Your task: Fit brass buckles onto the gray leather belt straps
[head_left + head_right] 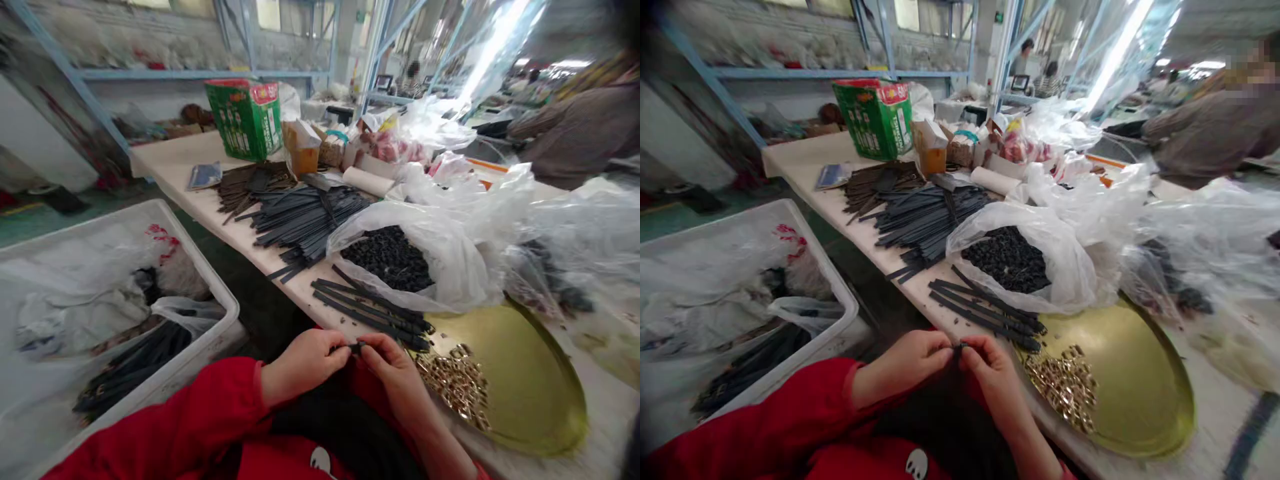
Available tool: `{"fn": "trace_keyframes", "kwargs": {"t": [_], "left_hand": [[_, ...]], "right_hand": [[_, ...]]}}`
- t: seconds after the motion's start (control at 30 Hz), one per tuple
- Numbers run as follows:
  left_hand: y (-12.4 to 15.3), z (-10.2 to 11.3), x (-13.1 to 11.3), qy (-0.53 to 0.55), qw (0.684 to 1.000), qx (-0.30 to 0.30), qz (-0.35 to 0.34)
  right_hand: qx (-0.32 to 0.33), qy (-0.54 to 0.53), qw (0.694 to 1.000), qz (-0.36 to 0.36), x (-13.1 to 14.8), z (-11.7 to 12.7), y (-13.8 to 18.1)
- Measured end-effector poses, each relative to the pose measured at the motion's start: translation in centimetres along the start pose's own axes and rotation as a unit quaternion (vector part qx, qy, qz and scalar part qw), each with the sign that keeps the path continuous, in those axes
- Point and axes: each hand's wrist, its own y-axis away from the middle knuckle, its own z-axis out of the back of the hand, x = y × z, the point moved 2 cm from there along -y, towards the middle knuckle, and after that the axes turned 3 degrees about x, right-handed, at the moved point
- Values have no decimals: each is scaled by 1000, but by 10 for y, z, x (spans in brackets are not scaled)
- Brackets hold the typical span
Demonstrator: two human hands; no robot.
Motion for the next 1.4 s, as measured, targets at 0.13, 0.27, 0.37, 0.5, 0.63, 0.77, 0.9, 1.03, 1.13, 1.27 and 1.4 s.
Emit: {"fn": "trace_keyframes", "kwargs": {"t": [0.13,0.27,0.37,0.5,0.63,0.77,0.9,1.03,1.13,1.27,1.4], "left_hand": [[3,-8,-3,-10,1000,-19,-1],[9,-7,-5,46,998,30,-23],[13,-7,-2,109,993,46,-25],[14,-12,5,166,985,36,11],[11,-14,8,180,982,50,40],[10,-9,8,187,980,38,59],[11,-6,10,141,988,37,46],[13,-7,15,39,998,24,47],[15,-8,19,-53,996,21,61],[19,-10,17,-70,994,54,57],[25,-9,7,-19,996,70,49]], "right_hand": [[12,-55,998,-26,-8,-2,5],[-9,-102,994,-36,-7,0,8],[7,-102,994,-48,-7,-3,11],[26,-73,997,-32,-12,-12,13],[20,-40,999,-22,-16,-16,14],[35,-105,993,-34,-14,-12,18],[64,-148,983,-86,-13,-10,21],[122,-160,969,-145,-18,-15,22],[134,-185,962,-153,-26,-17,23],[153,-207,954,-156,-33,-16,26],[176,-245,940,-158,-30,-17,30]]}}
